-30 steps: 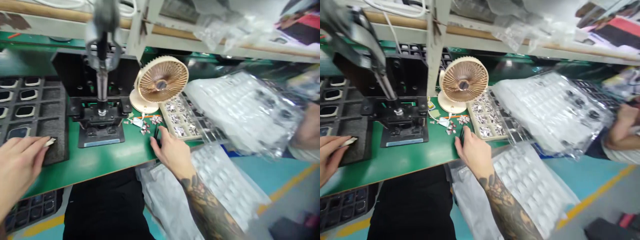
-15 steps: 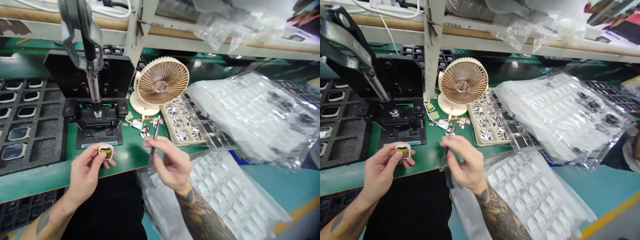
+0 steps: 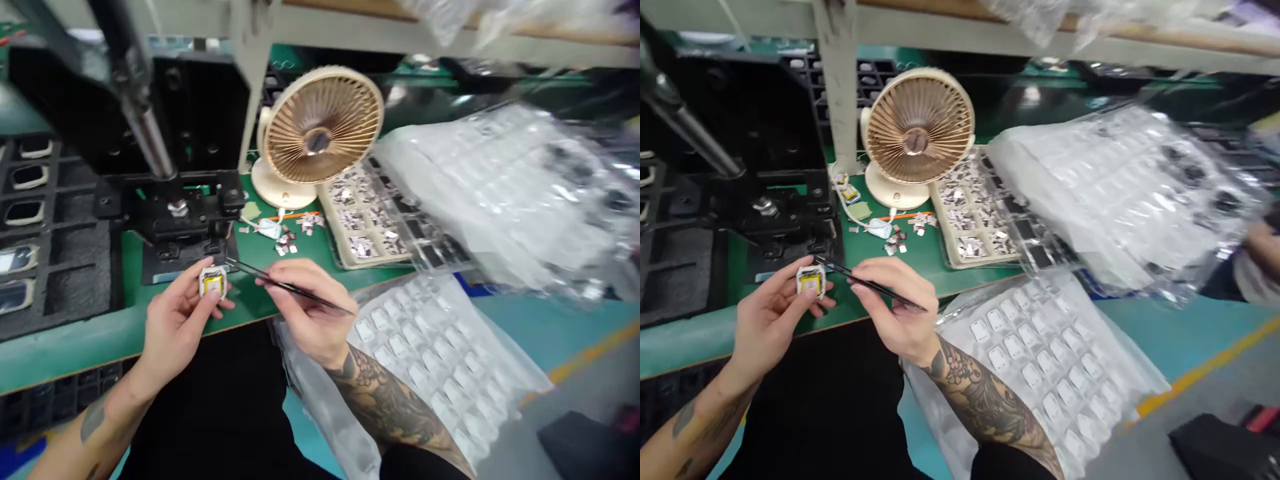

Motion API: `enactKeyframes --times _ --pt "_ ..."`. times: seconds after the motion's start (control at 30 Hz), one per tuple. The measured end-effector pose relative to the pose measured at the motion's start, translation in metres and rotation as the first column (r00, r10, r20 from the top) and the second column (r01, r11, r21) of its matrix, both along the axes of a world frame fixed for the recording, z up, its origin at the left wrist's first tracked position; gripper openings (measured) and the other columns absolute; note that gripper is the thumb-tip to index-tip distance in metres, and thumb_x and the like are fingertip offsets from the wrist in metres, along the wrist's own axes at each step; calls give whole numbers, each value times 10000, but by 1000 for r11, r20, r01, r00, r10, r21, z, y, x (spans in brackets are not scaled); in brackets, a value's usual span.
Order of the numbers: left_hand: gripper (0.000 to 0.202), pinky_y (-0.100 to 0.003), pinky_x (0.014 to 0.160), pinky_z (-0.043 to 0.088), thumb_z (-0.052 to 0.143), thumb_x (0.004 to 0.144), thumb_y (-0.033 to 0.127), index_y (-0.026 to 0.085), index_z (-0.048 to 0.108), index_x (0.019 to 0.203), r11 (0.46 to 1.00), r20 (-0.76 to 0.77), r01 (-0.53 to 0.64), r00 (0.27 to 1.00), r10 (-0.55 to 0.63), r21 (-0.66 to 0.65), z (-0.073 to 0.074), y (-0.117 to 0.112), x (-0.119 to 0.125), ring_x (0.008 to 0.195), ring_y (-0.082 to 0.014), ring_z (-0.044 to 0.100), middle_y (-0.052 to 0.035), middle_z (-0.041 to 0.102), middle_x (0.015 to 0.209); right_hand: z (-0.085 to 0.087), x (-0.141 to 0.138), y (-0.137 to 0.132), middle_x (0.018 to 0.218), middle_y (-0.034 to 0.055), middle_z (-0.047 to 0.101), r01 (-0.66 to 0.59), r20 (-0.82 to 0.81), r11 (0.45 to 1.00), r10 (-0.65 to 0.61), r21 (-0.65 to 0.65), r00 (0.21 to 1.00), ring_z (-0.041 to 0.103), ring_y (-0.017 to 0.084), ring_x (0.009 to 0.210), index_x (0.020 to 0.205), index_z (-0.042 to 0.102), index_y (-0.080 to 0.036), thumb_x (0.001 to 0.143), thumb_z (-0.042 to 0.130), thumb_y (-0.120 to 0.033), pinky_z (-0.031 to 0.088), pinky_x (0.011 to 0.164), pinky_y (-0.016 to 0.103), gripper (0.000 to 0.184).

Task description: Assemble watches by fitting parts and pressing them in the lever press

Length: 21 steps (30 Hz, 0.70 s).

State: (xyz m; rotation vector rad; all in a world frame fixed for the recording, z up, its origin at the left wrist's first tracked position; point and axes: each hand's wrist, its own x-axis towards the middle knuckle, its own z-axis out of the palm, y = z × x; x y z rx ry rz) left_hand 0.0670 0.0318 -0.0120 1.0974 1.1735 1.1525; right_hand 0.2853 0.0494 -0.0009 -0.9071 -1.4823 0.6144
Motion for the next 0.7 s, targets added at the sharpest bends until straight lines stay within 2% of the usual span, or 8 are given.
enactKeyframes --times 0.13,0.33,0.47,0.57,0.7 --pt "549 -296 700 708 834 1058 372 166 685 1546 1000 54 4 999 -2 -25 -1 3 -2 872 -235 881 -120 889 1135 -4 -13 0 1111 79 866 -45 14 998 45 -44 999 850 238 1022 1191 850 -259 1015 781 -135 768 888 415 227" --pt "516 -284 757 722 804 1076 330 180 688 1556 999 77 33 997 -31 -21 -3 1 -4 883 -219 884 -100 884 1126 -13 -22 3 1135 73 873 -125 28 992 126 -35 992 854 230 1027 1242 839 -266 1004 771 -77 752 906 407 312" --pt "507 -300 768 738 817 1061 318 190 718 1541 999 82 41 996 -42 6 -4 2 -6 866 -219 877 -89 882 1091 -17 -25 4 1102 83 875 -108 36 991 111 -76 993 861 248 1014 1190 848 -250 1018 789 -148 759 908 426 209" --pt "502 -285 746 731 826 1051 296 189 731 1532 999 106 36 994 -37 10 -4 2 -6 843 -211 870 -85 877 1077 -18 -26 4 1084 81 871 -89 -27 986 86 -139 996 863 240 987 1156 841 -240 1026 788 -169 769 899 421 157" --pt "501 -269 752 727 819 1055 279 183 733 1540 999 94 41 995 -41 11 -4 2 -6 851 -203 867 -79 871 1057 -17 -27 2 1116 75 872 -111 -18 992 110 -61 994 860 231 1003 1205 838 -256 1012 770 -98 770 889 410 259"
